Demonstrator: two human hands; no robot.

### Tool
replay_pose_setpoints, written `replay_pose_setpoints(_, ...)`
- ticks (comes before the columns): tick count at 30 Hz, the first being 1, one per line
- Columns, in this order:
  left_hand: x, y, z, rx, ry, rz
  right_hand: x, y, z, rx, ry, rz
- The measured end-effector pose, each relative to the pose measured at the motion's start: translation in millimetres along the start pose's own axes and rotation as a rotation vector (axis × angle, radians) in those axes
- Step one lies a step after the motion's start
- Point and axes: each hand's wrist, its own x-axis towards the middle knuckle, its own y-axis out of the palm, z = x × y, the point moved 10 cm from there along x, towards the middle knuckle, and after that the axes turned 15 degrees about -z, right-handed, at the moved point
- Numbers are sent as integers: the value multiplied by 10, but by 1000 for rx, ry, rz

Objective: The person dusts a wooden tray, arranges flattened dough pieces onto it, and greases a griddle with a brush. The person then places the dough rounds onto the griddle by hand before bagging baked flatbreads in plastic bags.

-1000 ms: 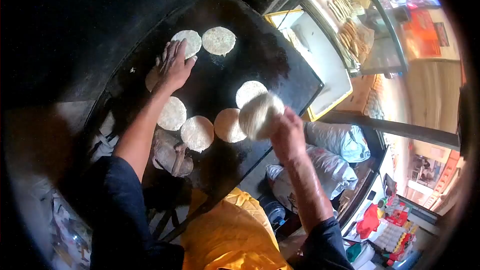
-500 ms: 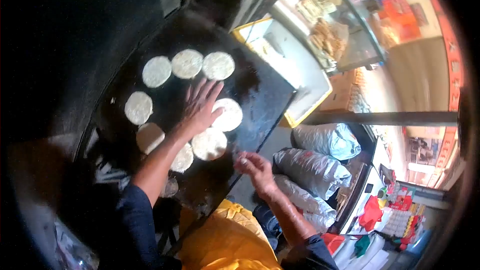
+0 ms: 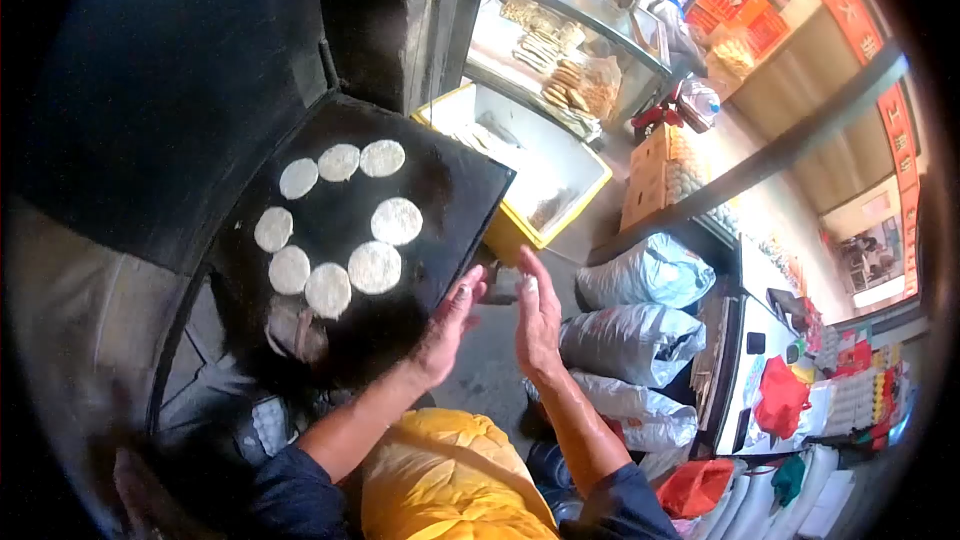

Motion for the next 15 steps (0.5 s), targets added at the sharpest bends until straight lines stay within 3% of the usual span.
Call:
replay_pose_setpoints(1, -245, 153, 104, -49, -21, 6, -135, -59, 11, 62, -42, -19)
replay_pose_setpoints(3, -542, 273, 205, 23, 183, -12, -792, 82, 55, -72, -397, 132)
replay_pose_setpoints(4, -714, 277, 146, 111, 306, -83, -1041, 100, 217, -28, -205, 146)
replay_pose_setpoints(5, -774, 293, 208, -7, 275, -53, -1292, 88, 381, 13, -14, 166)
replay_pose_setpoints(7, -869, 53, 204, -56, 238, -129, -2206, -99, 425, 149, -270, 337)
replay_pose_setpoints(8, -1000, -37, 247, -41, 243, -173, -2481, -186, 439, 128, -299, 385)
replay_pose_setpoints(11, -1581, 10, 445, 108, 239, -193, -2574, -317, 554, 186, -290, 368)
replay_pose_setpoints(13, -1898, 50, 808, 55, 285, -114, -2432, -351, 326, 90, -57, 316)
replay_pose_setpoints(15, -2475, 140, 995, 24, 68, -94, -2365, -413, 88, 97, -157, 336)
